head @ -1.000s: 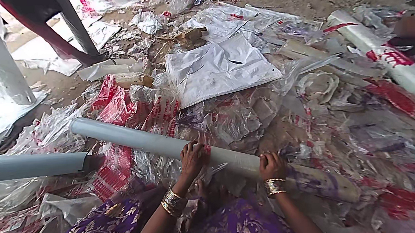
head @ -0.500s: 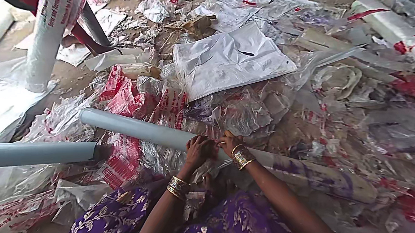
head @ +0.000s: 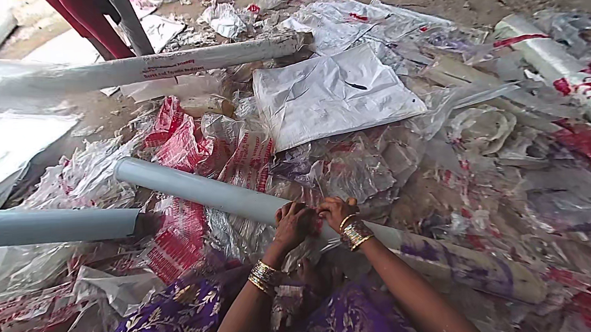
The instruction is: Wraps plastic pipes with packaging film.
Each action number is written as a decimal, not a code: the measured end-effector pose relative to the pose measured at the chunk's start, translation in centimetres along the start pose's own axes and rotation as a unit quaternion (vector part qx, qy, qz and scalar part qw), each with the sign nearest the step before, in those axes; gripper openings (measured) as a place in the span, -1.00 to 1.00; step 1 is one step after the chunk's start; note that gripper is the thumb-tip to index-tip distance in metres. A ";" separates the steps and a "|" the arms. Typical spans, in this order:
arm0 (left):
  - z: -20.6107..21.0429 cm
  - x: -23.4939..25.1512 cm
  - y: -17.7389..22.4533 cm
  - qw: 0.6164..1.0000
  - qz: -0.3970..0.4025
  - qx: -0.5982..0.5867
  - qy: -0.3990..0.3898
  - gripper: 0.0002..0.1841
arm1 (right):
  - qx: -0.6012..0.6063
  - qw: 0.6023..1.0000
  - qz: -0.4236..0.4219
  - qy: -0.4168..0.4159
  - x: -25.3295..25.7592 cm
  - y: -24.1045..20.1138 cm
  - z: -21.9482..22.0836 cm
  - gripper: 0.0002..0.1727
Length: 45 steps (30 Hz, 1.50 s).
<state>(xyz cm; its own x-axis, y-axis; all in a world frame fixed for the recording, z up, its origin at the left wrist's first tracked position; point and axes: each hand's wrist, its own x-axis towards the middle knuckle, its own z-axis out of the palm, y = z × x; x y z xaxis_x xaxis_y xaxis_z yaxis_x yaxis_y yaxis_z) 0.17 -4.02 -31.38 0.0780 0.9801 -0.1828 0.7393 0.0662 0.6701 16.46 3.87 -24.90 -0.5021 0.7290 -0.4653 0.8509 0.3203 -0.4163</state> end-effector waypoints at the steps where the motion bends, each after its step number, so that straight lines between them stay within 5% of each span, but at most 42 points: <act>1: 0.0 0.0 0.0 1.000 0.003 -0.001 0.001 -0.46 | 0.004 1.000 0.006 -0.009 0.1 -0.1 -0.2 -0.73; 25: 0.3 0.0 -0.4 1.000 0.021 0.008 0.004 -0.44 | 0.046 0.995 0.049 -0.074 0.9 0.1 -0.6 -0.73; 30: 0.6 0.0 -1.0 0.998 0.036 -0.048 0.022 -0.39 | 0.035 0.992 -0.023 -0.121 1.9 0.1 -0.5 -0.74; 33: 0.1 0.5 -0.8 0.995 0.043 -0.084 0.042 -0.24 | -0.035 0.984 -0.060 -0.164 2.0 -1.7 0.2 -0.56; 40: 0.1 0.5 -1.1 0.986 0.044 -0.134 0.089 -0.20 | 0.138 0.990 0.014 0.007 0.5 2.6 -1.1 -0.78; 45: -0.1 0.6 -0.8 0.988 0.035 -0.131 0.075 -0.24 | 0.100 0.994 0.026 -0.021 1.2 2.0 -1.1 -0.74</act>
<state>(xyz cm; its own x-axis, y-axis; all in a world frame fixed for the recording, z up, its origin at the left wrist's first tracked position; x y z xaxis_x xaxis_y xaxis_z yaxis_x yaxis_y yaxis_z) -0.45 -3.48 -31.90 0.0095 0.9994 -0.0340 0.5360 0.0236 0.8439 17.76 6.01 -25.45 -0.4684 0.7142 -0.5201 0.8297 0.1532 -0.5368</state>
